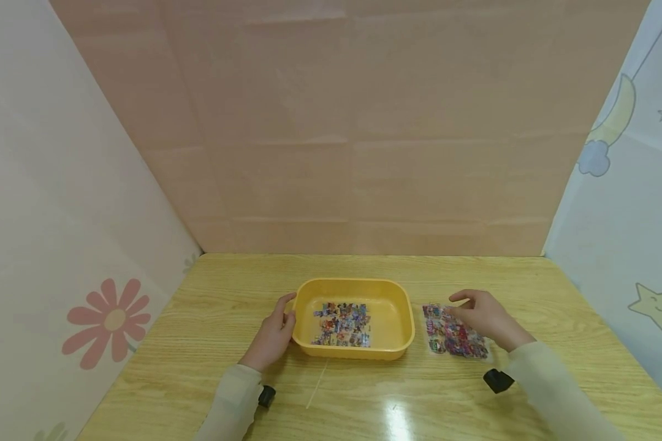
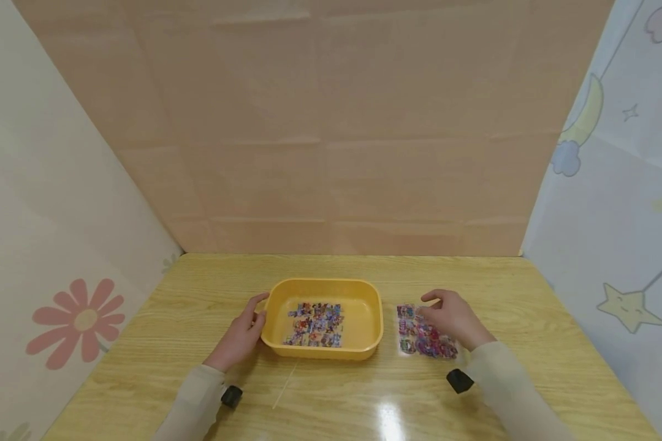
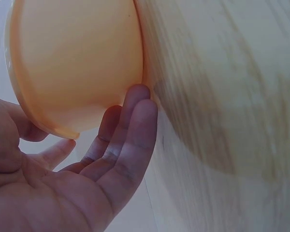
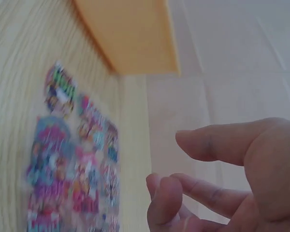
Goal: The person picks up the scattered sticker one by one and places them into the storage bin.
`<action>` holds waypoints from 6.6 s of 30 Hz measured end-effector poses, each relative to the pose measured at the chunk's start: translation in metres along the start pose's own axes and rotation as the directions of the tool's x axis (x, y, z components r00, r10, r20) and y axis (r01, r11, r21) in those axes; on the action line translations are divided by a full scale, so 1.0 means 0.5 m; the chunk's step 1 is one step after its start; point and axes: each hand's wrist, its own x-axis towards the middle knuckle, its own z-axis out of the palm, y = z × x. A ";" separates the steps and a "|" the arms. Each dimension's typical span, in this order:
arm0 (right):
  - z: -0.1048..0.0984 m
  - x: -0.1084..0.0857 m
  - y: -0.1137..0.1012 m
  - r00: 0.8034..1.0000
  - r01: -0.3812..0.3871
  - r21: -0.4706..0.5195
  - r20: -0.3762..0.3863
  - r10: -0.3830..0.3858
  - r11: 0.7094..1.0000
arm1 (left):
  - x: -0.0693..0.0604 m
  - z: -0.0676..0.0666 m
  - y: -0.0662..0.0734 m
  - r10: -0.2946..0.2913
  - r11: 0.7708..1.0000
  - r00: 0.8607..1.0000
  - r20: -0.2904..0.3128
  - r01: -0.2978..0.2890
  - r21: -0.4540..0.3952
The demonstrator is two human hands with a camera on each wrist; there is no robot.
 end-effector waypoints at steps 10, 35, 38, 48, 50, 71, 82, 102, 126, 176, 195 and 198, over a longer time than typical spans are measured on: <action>-0.008 -0.008 0.046 1.000 -0.023 -0.131 0.014 0.025 0.991 | -0.001 -0.001 -0.001 0.007 1.000 1.000 0.002 -0.007 -0.005; -0.003 -0.011 0.097 0.999 -0.037 -0.320 0.018 0.045 0.947 | 0.002 0.002 0.001 0.003 1.000 1.000 -0.006 -0.003 0.017; 0.000 -0.010 0.100 0.999 -0.031 -0.340 0.020 0.040 0.940 | 0.002 0.002 0.001 0.002 0.999 1.000 -0.010 -0.002 0.032; -0.003 -0.010 0.097 0.998 -0.053 -0.352 0.017 0.063 0.934 | -0.001 0.002 0.005 -0.002 1.000 1.000 -0.012 0.002 0.027; -0.003 -0.011 0.096 0.998 -0.053 -0.357 0.019 0.064 0.933 | -0.002 0.002 0.005 -0.006 1.000 1.000 -0.011 0.006 0.027; 0.008 -0.016 0.084 0.999 -0.036 -0.350 0.001 0.039 0.936 | -0.001 0.002 0.002 -0.006 1.000 1.000 -0.015 0.007 0.029; 0.009 -0.017 0.078 0.999 -0.044 -0.334 0.002 0.047 0.942 | 0.001 0.001 0.002 0.001 0.999 1.000 -0.015 -0.001 0.033; 0.002 -0.016 0.080 0.996 -0.093 -0.261 -0.032 0.088 0.961 | -0.002 0.000 0.006 -0.007 1.000 1.000 -0.005 0.007 0.017; -0.007 -0.005 0.084 0.990 -0.134 -0.128 -0.068 0.126 0.983 | 0.000 0.002 -0.001 0.014 1.000 1.000 -0.007 -0.014 0.018; -0.013 -0.016 0.083 0.992 -0.099 0.053 -0.071 0.103 0.994 | 0.005 -0.005 -0.005 -0.053 0.998 0.999 -0.001 0.053 -0.024; -0.020 -0.024 0.072 0.992 -0.098 0.084 -0.068 0.103 0.992 | 0.006 -0.003 -0.008 -0.043 0.998 0.999 0.005 0.043 -0.056; -0.020 -0.025 0.072 0.992 -0.104 0.103 -0.067 0.111 0.989 | 0.005 -0.003 -0.008 -0.046 0.997 0.999 0.005 0.047 -0.069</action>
